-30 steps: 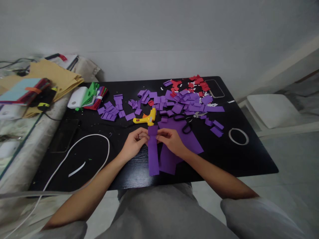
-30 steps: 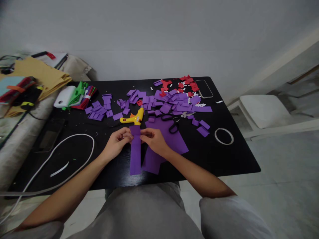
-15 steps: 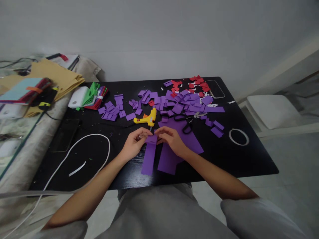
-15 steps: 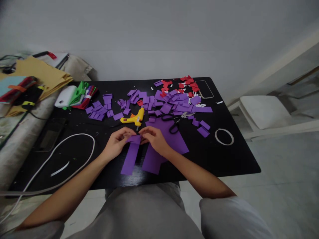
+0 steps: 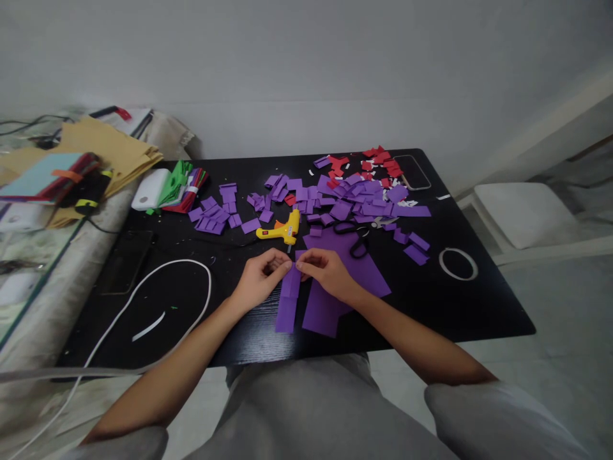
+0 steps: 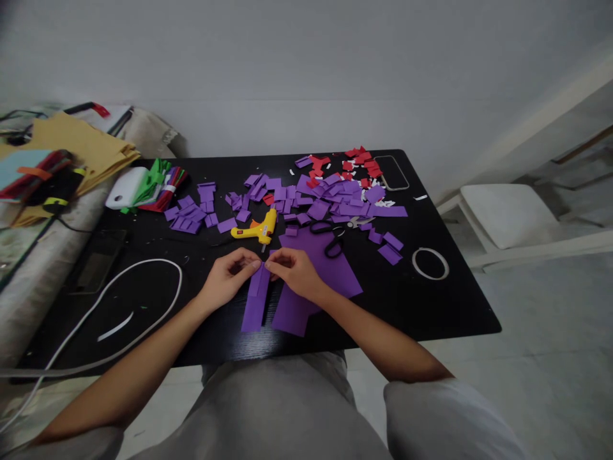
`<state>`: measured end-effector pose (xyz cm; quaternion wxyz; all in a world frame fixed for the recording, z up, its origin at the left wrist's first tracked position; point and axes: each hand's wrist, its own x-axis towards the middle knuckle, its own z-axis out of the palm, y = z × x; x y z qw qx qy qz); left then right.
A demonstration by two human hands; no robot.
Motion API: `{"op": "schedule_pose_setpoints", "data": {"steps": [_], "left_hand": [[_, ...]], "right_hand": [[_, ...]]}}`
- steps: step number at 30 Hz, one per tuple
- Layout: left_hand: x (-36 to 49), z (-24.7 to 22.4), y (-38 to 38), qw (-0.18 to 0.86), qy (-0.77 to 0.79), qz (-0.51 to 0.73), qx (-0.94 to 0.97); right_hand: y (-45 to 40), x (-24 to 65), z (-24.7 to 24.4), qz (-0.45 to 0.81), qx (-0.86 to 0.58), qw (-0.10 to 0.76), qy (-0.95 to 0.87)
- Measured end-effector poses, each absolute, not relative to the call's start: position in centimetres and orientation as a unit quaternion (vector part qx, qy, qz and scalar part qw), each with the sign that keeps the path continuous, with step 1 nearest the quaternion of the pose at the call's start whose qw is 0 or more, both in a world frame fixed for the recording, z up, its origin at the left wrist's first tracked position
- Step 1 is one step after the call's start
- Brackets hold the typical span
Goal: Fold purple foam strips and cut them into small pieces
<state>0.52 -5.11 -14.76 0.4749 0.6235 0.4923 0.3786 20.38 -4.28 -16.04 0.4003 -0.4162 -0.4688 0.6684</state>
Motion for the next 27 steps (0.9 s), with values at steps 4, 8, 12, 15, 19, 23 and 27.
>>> {"op": "schedule_pose_setpoints", "data": {"steps": [4, 8, 12, 15, 19, 23, 27], "left_hand": [[0.57, -14.86, -5.0, 0.496, 0.49, 0.373, 0.612], [0.44, -14.95, -4.98, 0.521, 0.479, 0.34, 0.62], [0.11, -14.81, -4.78, 0.524, 0.477, 0.341, 0.618], [-0.29, -14.51, -4.41, 0.506, 0.489, 0.372, 0.606], [-0.22, -14.27, -4.32, 0.504, 0.491, 0.387, 0.596], [0.48, -14.42, -4.79, 0.526, 0.473, 0.376, 0.599], [0.26, -14.55, -4.71, 0.53, 0.469, 0.362, 0.607]], "right_hand": [[-4.46, 20.29, -16.09, 0.658, -0.413, 0.395, -0.489], [-4.56, 20.22, -16.23, 0.661, -0.403, 0.376, -0.509], [-4.19, 20.64, -16.17, 0.671, -0.386, 0.368, -0.515], [-3.79, 21.12, -15.92, 0.667, -0.394, 0.38, -0.505], [-3.83, 20.99, -15.63, 0.658, -0.406, 0.402, -0.491], [-4.36, 20.32, -15.7, 0.652, -0.402, 0.388, -0.512], [-4.49, 20.41, -15.7, 0.635, -0.407, 0.383, -0.534]]}}
